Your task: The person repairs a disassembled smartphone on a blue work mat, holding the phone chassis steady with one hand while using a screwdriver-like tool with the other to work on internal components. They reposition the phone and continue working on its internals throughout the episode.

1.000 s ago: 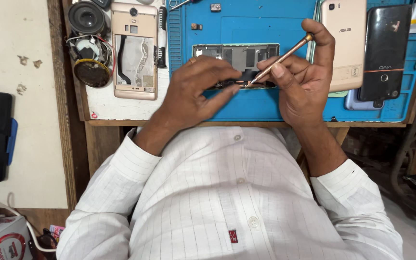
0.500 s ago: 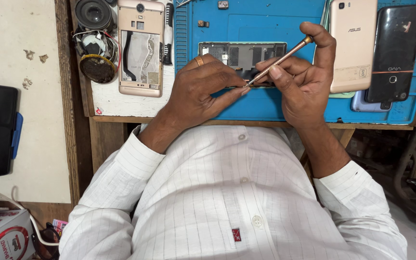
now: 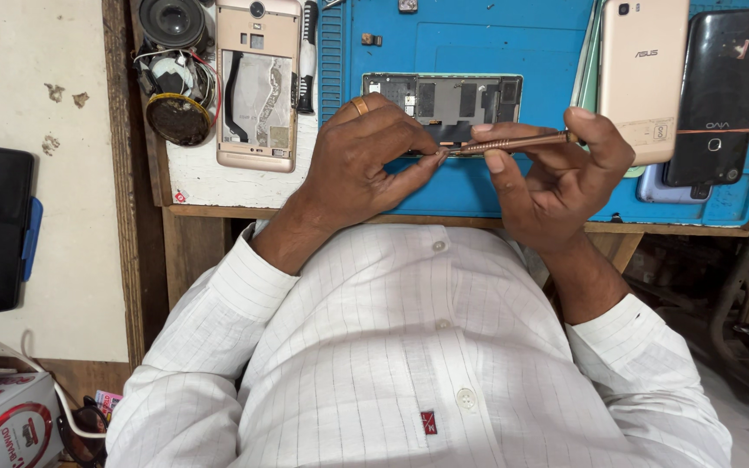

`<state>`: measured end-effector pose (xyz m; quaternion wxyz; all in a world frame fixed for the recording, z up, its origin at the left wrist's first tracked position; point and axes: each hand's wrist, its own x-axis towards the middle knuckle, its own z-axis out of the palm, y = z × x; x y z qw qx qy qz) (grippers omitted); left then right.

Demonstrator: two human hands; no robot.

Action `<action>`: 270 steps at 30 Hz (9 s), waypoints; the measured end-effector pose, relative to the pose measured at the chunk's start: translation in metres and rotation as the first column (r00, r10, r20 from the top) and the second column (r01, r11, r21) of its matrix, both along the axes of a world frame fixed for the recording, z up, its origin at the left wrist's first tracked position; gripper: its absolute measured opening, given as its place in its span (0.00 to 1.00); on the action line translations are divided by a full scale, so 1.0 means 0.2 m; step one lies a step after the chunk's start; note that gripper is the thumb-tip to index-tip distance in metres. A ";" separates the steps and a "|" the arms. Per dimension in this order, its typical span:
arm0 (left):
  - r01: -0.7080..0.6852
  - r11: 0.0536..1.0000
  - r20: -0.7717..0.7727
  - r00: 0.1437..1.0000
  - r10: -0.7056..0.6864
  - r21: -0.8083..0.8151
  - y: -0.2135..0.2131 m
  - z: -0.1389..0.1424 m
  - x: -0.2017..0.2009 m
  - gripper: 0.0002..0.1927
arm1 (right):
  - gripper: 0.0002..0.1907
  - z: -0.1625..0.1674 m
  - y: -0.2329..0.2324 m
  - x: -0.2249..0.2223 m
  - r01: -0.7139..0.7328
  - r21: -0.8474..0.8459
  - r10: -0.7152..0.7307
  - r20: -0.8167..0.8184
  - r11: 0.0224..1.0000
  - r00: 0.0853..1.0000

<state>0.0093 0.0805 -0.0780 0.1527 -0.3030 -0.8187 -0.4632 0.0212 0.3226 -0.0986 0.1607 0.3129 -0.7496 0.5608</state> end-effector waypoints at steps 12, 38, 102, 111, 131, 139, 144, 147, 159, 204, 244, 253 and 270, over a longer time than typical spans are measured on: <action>0.007 1.000 -0.026 1.000 -0.007 -0.001 -0.01 -0.03 0.00 0.06 | 0.35 0.00 -0.02 0.00 -0.042 0.028 0.042 -0.027 0.999 0.999; 0.009 1.000 -0.026 1.000 -0.009 -0.006 -0.01 -0.04 0.00 0.06 | 0.37 0.03 -0.04 0.00 -0.017 0.125 0.031 -0.117 0.992 0.993; -0.044 0.995 0.108 0.993 0.054 -0.092 0.04 -0.03 -0.01 0.06 | 0.36 0.01 0.20 -0.11 0.192 0.313 -0.144 -0.168 0.930 0.975; -0.051 0.996 0.116 0.991 0.060 -0.078 0.04 -0.02 -0.01 0.06 | 0.32 0.09 0.18 -0.10 0.156 0.340 -0.124 -0.114 0.927 0.986; -0.051 0.997 0.127 0.990 0.057 -0.053 0.05 0.00 0.00 0.06 | 0.32 0.11 0.16 -0.11 0.129 0.300 -0.115 -0.064 0.945 0.991; -0.056 0.998 0.088 0.994 0.059 -0.040 0.05 0.01 0.00 0.06 | 0.32 0.07 0.12 -0.15 0.183 0.298 -0.153 -0.122 0.937 0.981; -0.060 0.997 0.112 0.992 0.065 -0.048 0.06 0.02 0.00 0.05 | 0.30 0.09 0.13 -0.15 0.142 0.281 -0.129 -0.064 0.949 0.989; -0.061 0.997 0.118 0.991 0.066 -0.043 0.05 0.02 0.00 0.05 | 0.28 0.12 0.17 -0.13 0.059 0.246 -0.062 0.003 0.967 0.998; -0.058 0.998 0.136 0.989 0.062 -0.035 0.06 0.03 -0.01 0.05 | 0.28 0.11 0.16 -0.15 0.172 0.284 -0.162 -0.060 0.943 0.985; -0.094 0.995 0.179 0.980 0.090 0.014 0.16 0.04 -0.03 0.09 | 0.30 0.10 0.21 -0.08 0.064 0.223 -0.091 0.113 0.973 0.989; -0.179 0.978 0.283 0.948 0.142 0.110 0.19 0.04 -0.02 0.11 | 0.32 0.08 0.27 -0.10 0.216 0.252 -0.214 -0.037 0.943 0.976; -0.187 0.959 0.266 0.956 0.127 0.211 0.18 0.01 -0.03 0.15 | 0.33 0.05 0.26 -0.14 0.272 0.265 -0.239 -0.150 0.925 0.959; -0.194 0.961 0.273 0.952 0.136 0.197 0.19 0.01 -0.03 0.16 | 0.30 0.10 0.30 -0.09 0.209 0.251 -0.210 -0.022 0.945 0.977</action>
